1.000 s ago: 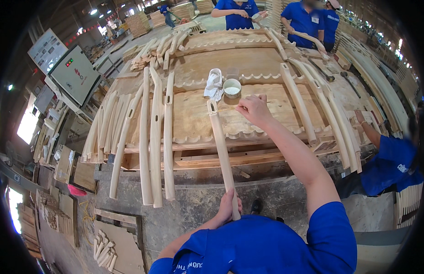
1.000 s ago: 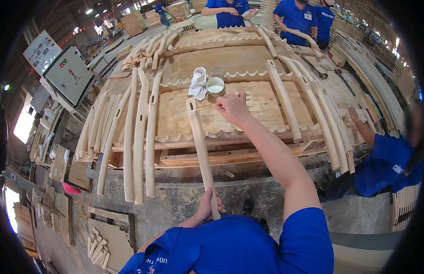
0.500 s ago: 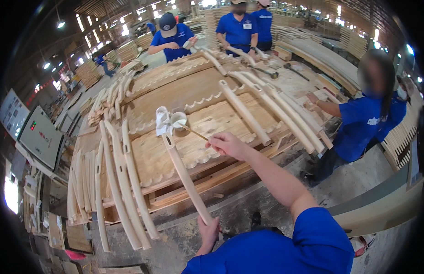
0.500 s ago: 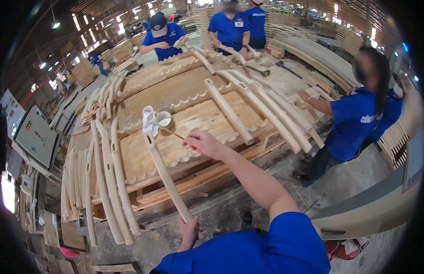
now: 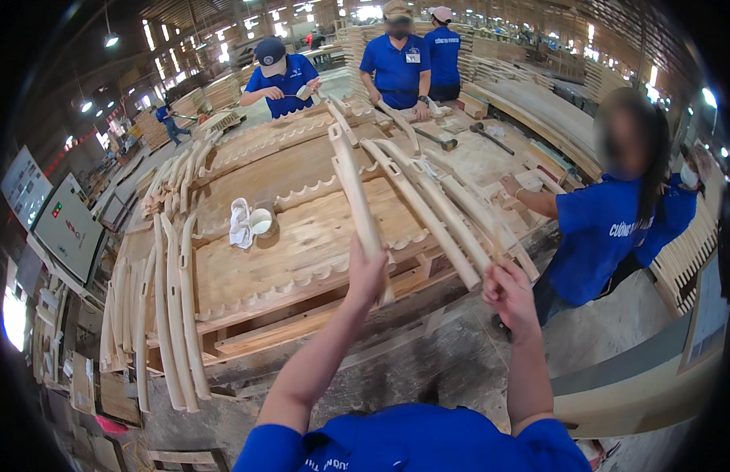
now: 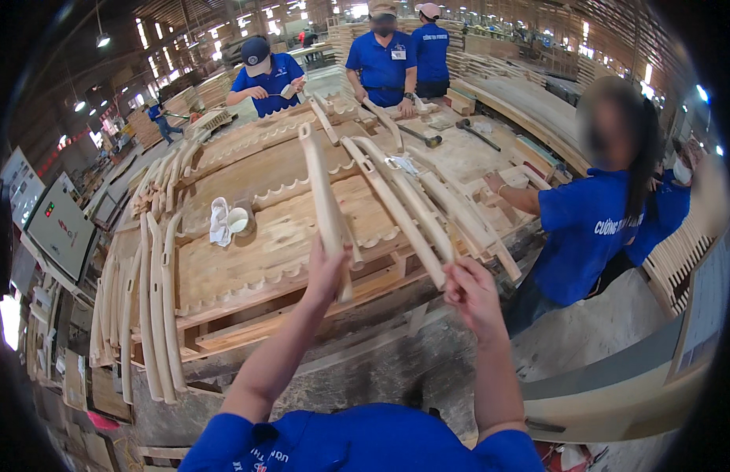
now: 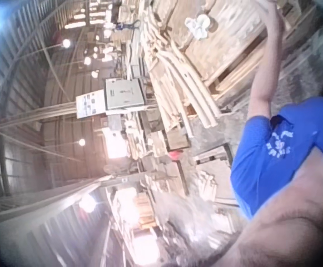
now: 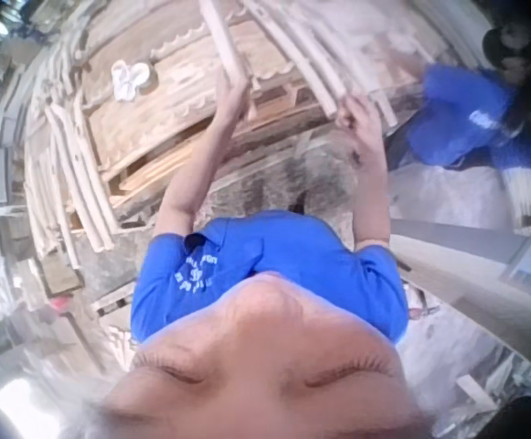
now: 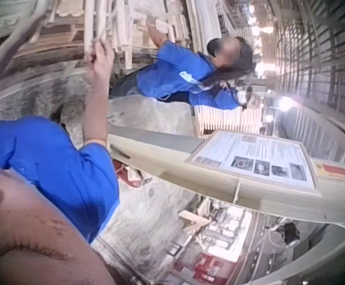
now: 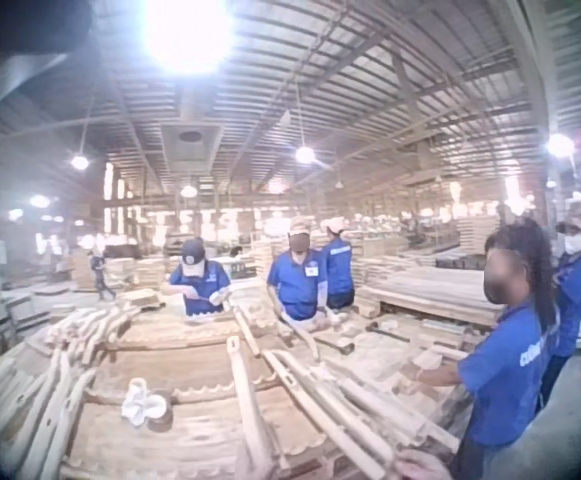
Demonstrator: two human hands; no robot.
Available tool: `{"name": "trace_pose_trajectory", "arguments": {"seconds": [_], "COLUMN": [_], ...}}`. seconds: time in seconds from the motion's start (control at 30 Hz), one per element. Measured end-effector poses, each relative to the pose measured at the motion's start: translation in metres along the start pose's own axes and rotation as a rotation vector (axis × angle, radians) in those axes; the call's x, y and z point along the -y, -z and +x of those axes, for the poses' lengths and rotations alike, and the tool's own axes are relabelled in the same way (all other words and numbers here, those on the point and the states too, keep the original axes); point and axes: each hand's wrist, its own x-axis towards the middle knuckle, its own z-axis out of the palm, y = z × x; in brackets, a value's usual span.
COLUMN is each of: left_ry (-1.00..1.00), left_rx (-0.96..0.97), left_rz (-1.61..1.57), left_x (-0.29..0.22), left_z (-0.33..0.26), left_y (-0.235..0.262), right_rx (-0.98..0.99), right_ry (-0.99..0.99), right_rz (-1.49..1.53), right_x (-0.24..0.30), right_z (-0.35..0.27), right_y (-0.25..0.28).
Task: The person repeatedly picks up wooden chair legs, applies glue to the ends using a brush, and places them back on the workbench. The process is repeated for multiple pieces in a factory setting.
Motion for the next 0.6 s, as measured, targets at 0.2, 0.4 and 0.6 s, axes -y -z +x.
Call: {"name": "trace_pose_trajectory", "arguments": {"seconds": [0.2, 0.4, 0.6], "left_ry": [0.170, 0.267, 0.266], "left_rx": [-0.181, -0.220, -0.152], "left_rz": [0.165, 0.403, 0.529], "left_x": [0.033, 0.061, 0.075], "left_z": [0.077, 0.106, 0.097], "left_y": [-0.077, -0.088, -0.098], "right_rx": [-0.068, -0.113, -0.117], "right_ry": [0.208, 0.185, 0.135], "right_rz": [-0.053, -0.008, -0.015], "right_x": [0.059, 0.081, 0.062], "right_z": [-0.044, -0.057, -0.035], "right_y": [0.097, 0.147, 0.155]}}
